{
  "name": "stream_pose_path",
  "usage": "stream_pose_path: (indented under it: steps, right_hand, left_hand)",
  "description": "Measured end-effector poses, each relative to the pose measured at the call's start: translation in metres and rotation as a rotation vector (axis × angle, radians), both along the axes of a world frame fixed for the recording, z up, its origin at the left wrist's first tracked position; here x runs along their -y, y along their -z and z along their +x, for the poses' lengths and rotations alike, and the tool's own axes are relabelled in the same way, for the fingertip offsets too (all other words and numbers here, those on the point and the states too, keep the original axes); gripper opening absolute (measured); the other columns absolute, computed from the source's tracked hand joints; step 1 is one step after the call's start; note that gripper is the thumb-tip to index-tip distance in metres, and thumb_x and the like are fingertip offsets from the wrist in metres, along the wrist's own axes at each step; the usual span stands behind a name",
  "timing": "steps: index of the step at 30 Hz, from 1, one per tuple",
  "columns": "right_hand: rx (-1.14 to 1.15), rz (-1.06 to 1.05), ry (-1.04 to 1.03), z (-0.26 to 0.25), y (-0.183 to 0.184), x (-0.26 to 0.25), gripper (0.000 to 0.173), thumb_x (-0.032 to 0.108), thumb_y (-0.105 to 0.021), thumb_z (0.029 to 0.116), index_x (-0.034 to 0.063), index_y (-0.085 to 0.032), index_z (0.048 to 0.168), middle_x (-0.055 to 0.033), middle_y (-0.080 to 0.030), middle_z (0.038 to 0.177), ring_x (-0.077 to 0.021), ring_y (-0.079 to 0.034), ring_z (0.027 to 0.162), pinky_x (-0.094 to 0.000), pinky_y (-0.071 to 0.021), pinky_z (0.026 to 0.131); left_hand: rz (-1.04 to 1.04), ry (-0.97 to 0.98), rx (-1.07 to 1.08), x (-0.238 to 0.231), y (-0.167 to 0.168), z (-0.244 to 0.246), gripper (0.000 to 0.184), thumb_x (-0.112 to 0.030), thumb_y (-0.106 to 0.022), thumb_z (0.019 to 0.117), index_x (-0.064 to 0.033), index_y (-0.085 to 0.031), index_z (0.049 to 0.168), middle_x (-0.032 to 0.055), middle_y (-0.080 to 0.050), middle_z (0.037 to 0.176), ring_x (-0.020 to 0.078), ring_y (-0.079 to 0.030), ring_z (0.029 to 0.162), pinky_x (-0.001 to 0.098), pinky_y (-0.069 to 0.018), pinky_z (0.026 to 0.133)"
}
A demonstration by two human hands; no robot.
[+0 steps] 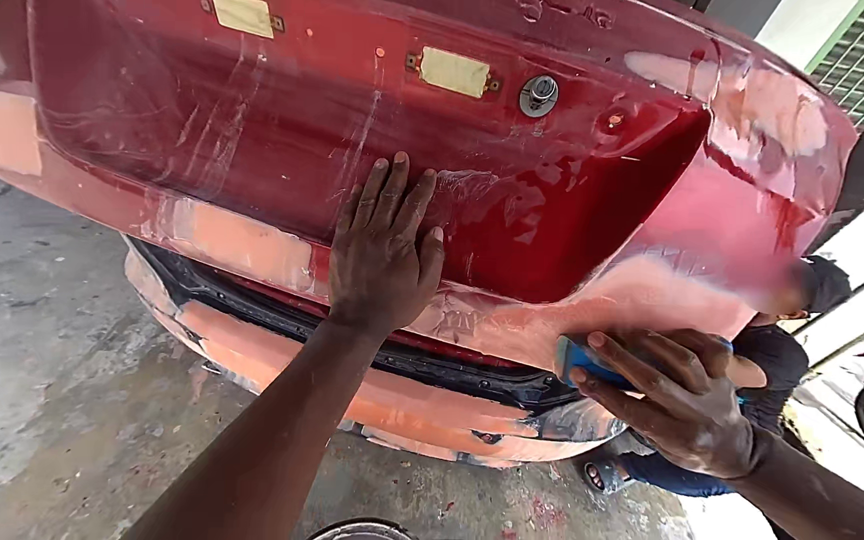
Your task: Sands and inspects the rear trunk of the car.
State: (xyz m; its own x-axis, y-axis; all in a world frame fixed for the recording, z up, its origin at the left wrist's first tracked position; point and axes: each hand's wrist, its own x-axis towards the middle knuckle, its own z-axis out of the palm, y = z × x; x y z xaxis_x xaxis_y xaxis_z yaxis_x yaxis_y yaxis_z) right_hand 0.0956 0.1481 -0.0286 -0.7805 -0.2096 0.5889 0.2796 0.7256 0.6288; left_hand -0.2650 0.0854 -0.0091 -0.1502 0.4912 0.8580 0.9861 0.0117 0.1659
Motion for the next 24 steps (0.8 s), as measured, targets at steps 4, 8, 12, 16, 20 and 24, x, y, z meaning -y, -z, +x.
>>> stream_pose_path:
  steps: [4, 8, 12, 16, 20, 24]
  right_hand:
    - [-0.023, -0.075, -0.038, -0.028, -0.006, 0.003, 0.034, 0.020, -0.063, 0.0992, 0.0293, -0.069, 0.132, -0.0066, -0.055, 0.150, -0.0325, -0.048, 0.138, -0.0551, -0.0355, 0.109]
    - [0.061, -0.030, 0.015, 0.048, 0.030, -0.004, 0.036, 0.026, -0.055, 0.1040, 0.0336, -0.060, 0.139, 0.0041, -0.051, 0.154, -0.0249, -0.044, 0.142, -0.0491, -0.0314, 0.114]
    - [0.057, 0.024, -0.049, -0.029, -0.007, 0.001, 0.032, 0.023, -0.056, 0.1038, 0.0319, -0.065, 0.133, -0.0001, -0.061, 0.142, -0.0249, -0.053, 0.130, -0.0473, -0.0365, 0.106]
    - [0.054, -0.055, -0.017, -0.039, -0.008, 0.005, 0.037, 0.018, -0.057, 0.1018, 0.0322, -0.066, 0.135, -0.0026, -0.056, 0.150, -0.0294, -0.049, 0.136, -0.0516, -0.0374, 0.109]
    - [0.029, -0.042, 0.058, 0.021, 0.034, 0.005, 0.034, 0.028, -0.055, 0.1050, 0.0337, -0.060, 0.138, 0.0042, -0.052, 0.152, -0.0236, -0.047, 0.137, -0.0461, -0.0336, 0.110]
    - [-0.002, -0.038, 0.013, -0.088, 0.011, 0.026, 0.033, 0.021, -0.051, 0.1046, 0.0309, -0.066, 0.132, 0.0004, -0.062, 0.141, -0.0250, -0.056, 0.126, -0.0474, -0.0405, 0.101]
  left_hand:
    - [-0.003, 0.001, -0.009, 0.001, 0.001, 0.006, 0.060, -0.040, -0.031, 0.1011, -0.0189, -0.044, 0.155, 0.0078, -0.032, 0.166, 0.0278, -0.024, 0.155, 0.0520, -0.0208, 0.124]
    - [0.028, -0.016, 0.003, -0.001, 0.000, 0.006, 0.061, -0.040, -0.032, 0.0996, -0.0177, -0.046, 0.155, 0.0092, -0.032, 0.166, 0.0284, -0.024, 0.155, 0.0512, -0.0206, 0.124]
    - [0.011, -0.011, -0.018, 0.000, -0.001, 0.000, 0.060, -0.041, -0.033, 0.1006, -0.0191, -0.046, 0.155, 0.0072, -0.033, 0.166, 0.0271, -0.025, 0.155, 0.0502, -0.0208, 0.125]
    - [0.002, 0.001, -0.013, -0.001, 0.000, 0.006, 0.060, -0.039, -0.032, 0.1002, -0.0172, -0.046, 0.154, 0.0086, -0.033, 0.166, 0.0277, -0.024, 0.155, 0.0504, -0.0204, 0.125]
    - [0.035, -0.025, 0.002, 0.000, -0.002, 0.006, 0.060, -0.038, -0.034, 0.0993, -0.0172, -0.048, 0.153, 0.0101, -0.034, 0.165, 0.0290, -0.025, 0.155, 0.0515, -0.0207, 0.125]
    - [-0.001, -0.030, -0.013, 0.001, -0.001, 0.003, 0.059, -0.038, -0.032, 0.1009, -0.0191, -0.045, 0.155, 0.0085, -0.032, 0.166, 0.0269, -0.023, 0.156, 0.0496, -0.0194, 0.126]
